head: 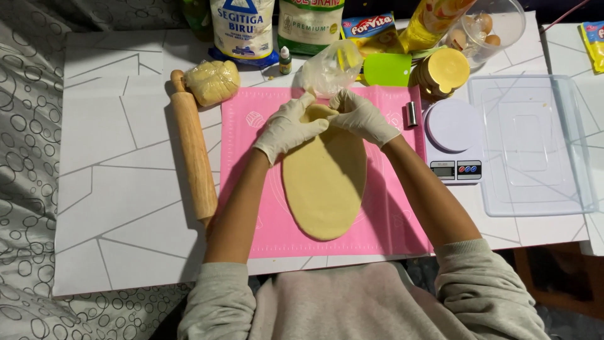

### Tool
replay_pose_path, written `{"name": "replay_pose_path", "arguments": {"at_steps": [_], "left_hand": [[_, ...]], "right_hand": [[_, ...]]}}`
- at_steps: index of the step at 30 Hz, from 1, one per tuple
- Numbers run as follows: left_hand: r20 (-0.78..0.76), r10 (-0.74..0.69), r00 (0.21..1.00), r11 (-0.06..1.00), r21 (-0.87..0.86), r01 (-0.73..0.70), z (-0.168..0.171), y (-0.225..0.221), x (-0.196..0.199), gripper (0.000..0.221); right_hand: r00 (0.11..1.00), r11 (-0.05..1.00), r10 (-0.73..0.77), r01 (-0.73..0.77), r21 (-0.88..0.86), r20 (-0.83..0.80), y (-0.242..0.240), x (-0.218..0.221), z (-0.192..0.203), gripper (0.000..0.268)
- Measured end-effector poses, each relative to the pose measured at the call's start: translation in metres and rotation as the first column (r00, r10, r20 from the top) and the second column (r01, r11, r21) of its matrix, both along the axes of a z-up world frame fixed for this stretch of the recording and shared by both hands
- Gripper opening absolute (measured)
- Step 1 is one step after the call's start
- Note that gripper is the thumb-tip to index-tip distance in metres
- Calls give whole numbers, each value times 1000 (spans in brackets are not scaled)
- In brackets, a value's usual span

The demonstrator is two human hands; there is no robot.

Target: Flattening a piece of dough on a silicone mat using a wooden rolling pin and a plastic scraper

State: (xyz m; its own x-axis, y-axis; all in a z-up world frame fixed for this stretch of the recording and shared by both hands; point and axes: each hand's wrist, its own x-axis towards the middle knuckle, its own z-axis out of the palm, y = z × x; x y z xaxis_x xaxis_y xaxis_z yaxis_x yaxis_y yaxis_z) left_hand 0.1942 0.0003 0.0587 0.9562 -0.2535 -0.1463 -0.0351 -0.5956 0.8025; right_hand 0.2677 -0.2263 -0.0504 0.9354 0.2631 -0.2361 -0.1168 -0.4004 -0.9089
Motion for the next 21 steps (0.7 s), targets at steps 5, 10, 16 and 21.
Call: {"name": "replay_pose_path", "arguments": {"at_steps": [5,10,16,21], "left_hand": [[-340,-130,932,906,-422,-27,-2,-13,16,47],[-312,-244,918,964,27,266,-36,-25,37,24],[-409,-302,861,949,-219,229,83,-15,-24,6],[-311,-422,852,834,-502,229,114,-4,-43,11]], "right_hand": [[1000,980,-17,17,197,1,11,-60,82,28],[996,935,-85,91,343,-31,1,-102,143,36],[890,868,14,216,448,-457,-6,-123,146,63],[615,703,87,519,486,-783,18,-148,139,92]]}}
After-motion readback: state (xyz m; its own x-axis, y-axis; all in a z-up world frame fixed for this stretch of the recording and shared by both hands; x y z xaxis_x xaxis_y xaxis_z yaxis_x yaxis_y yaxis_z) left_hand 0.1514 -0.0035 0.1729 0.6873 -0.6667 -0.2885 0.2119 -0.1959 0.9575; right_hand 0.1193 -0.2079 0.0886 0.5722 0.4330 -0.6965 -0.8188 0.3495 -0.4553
